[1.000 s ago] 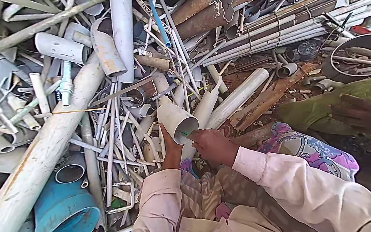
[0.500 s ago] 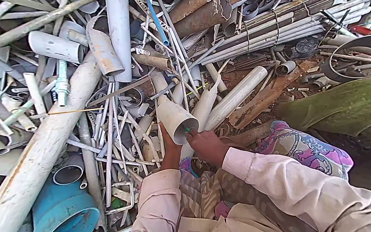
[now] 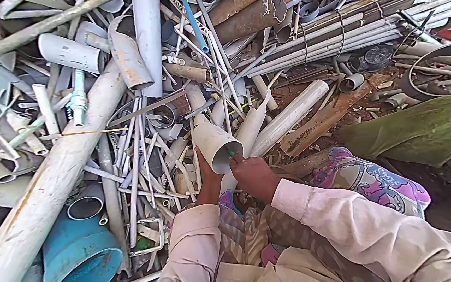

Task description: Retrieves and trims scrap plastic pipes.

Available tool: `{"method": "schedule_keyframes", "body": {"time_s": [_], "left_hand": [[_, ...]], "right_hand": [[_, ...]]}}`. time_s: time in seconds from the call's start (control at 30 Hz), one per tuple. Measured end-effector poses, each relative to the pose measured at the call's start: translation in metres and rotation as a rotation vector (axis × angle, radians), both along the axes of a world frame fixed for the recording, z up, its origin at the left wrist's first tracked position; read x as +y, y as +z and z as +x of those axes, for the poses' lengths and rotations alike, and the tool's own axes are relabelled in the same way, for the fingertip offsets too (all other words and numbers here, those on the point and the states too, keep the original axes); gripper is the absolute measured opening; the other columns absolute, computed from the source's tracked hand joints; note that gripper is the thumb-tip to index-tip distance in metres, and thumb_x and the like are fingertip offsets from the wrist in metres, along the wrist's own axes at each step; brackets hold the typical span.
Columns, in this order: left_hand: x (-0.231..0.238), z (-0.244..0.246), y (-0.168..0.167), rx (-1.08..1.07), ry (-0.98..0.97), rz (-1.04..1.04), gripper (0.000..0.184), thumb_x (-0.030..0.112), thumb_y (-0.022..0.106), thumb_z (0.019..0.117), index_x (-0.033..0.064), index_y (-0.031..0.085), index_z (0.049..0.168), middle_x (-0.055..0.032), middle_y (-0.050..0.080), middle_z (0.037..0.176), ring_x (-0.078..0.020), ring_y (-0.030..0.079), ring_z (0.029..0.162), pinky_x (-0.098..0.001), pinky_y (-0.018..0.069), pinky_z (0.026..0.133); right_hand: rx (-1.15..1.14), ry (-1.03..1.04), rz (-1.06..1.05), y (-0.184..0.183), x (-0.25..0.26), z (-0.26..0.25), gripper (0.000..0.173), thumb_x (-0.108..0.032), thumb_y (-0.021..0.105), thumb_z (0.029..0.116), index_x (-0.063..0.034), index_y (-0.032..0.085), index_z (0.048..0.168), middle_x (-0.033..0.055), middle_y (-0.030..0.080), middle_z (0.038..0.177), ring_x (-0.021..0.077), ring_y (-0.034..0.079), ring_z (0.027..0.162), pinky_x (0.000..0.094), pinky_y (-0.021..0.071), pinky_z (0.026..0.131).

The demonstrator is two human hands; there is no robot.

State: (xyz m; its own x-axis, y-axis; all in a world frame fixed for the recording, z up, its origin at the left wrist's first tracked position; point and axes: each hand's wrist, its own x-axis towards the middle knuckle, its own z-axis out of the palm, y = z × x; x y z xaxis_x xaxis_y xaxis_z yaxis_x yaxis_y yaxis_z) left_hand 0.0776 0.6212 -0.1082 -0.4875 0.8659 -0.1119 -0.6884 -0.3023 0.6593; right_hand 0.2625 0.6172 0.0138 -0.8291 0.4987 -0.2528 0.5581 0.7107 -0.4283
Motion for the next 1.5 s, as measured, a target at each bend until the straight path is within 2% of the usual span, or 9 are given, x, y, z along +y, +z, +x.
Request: {"method": "schedule_keyframes", "body": {"time_s": [0.1,0.27,0.4,0.5,0.63,0.77,0.9,1.03,1.5], "left_hand": [[0.001,0.003,0.003,-0.012,0.053,-0.056,0.068,0.062,0.012,0.1047,0.0152,0.052,0.133,-0.0071,0.069,0.114,-0.0200,0.068,0.107,-0.0472,0.0574,0.089],[0.002,-0.003,-0.001,-0.065,0.016,-0.029,0.078,0.070,0.012,0.1004,0.0147,0.051,0.138,-0.0117,0.067,0.122,-0.0262,0.065,0.114,-0.0538,0.0548,0.092],[0.003,0.001,0.000,-0.029,0.055,-0.061,0.071,0.066,0.014,0.1032,0.0145,0.048,0.139,-0.0104,0.065,0.123,-0.0240,0.064,0.115,-0.0520,0.0544,0.094],[0.003,0.000,0.001,-0.049,0.060,-0.081,0.074,0.068,0.014,0.1021,0.0150,0.048,0.140,-0.0115,0.065,0.125,-0.0261,0.064,0.116,-0.0548,0.0537,0.094],[0.004,0.002,0.005,-0.017,0.092,-0.096,0.069,0.063,0.014,0.1045,0.0142,0.048,0.140,-0.0108,0.065,0.124,-0.0243,0.064,0.115,-0.0526,0.0543,0.093],[0.003,0.000,0.009,-0.039,0.099,-0.107,0.070,0.064,0.014,0.1040,0.0157,0.047,0.142,-0.0120,0.064,0.127,-0.0259,0.063,0.118,-0.0556,0.0529,0.095],[0.003,0.002,0.010,-0.005,0.106,-0.104,0.068,0.062,0.014,0.1051,0.0151,0.048,0.140,-0.0101,0.065,0.124,-0.0231,0.064,0.116,-0.0516,0.0545,0.094],[0.002,0.001,0.012,-0.017,0.136,-0.131,0.069,0.062,0.014,0.1050,0.0139,0.046,0.142,-0.0124,0.063,0.128,-0.0257,0.062,0.118,-0.0546,0.0527,0.095],[0.003,-0.002,0.012,-0.018,0.137,-0.071,0.069,0.061,0.011,0.1052,0.0141,0.047,0.140,-0.0109,0.065,0.125,-0.0234,0.064,0.116,-0.0528,0.0537,0.095]], "right_hand": [[0.103,0.065,-0.079,-0.006,0.004,0.007,0.040,-0.006,0.049,0.1059,0.0007,0.053,0.145,0.0264,0.056,0.141,0.0437,0.063,0.119,0.0569,0.0518,0.093],[-0.042,-0.014,0.044,0.004,0.004,0.011,0.048,0.005,0.045,0.1016,0.0064,0.044,0.149,0.0282,0.050,0.146,0.0438,0.067,0.106,0.0537,0.0550,0.083],[0.045,0.000,-0.045,0.003,0.005,0.017,0.043,-0.004,0.045,0.1061,-0.0026,0.052,0.148,0.0223,0.056,0.145,0.0415,0.064,0.118,0.0562,0.0523,0.093],[-0.026,-0.054,0.029,0.007,0.001,0.018,0.046,0.004,0.044,0.1024,0.0036,0.048,0.148,0.0263,0.055,0.140,0.0432,0.067,0.107,0.0541,0.0550,0.083],[0.096,-0.051,-0.151,0.006,0.006,0.027,0.041,-0.010,0.045,0.1082,-0.0044,0.055,0.147,0.0236,0.059,0.141,0.0404,0.060,0.128,0.0562,0.0473,0.104],[-0.054,-0.133,-0.007,0.013,0.004,0.024,0.042,-0.003,0.043,0.1054,-0.0012,0.050,0.147,0.0275,0.060,0.129,0.0443,0.067,0.108,0.0554,0.0544,0.084],[0.105,-0.099,-0.202,0.013,0.005,0.033,0.042,-0.013,0.048,0.1077,-0.0050,0.053,0.149,0.0228,0.062,0.138,0.0386,0.059,0.129,0.0540,0.0452,0.107],[-0.048,-0.180,-0.088,0.022,0.002,0.032,0.041,-0.013,0.045,0.1089,-0.0009,0.048,0.148,0.0266,0.060,0.131,0.0426,0.064,0.118,0.0548,0.0522,0.093],[-0.058,-0.138,-0.163,0.019,-0.003,0.044,0.050,-0.014,0.047,0.1082,-0.0039,0.040,0.157,0.0265,0.058,0.137,0.0425,0.060,0.124,0.0552,0.0497,0.100]]}}
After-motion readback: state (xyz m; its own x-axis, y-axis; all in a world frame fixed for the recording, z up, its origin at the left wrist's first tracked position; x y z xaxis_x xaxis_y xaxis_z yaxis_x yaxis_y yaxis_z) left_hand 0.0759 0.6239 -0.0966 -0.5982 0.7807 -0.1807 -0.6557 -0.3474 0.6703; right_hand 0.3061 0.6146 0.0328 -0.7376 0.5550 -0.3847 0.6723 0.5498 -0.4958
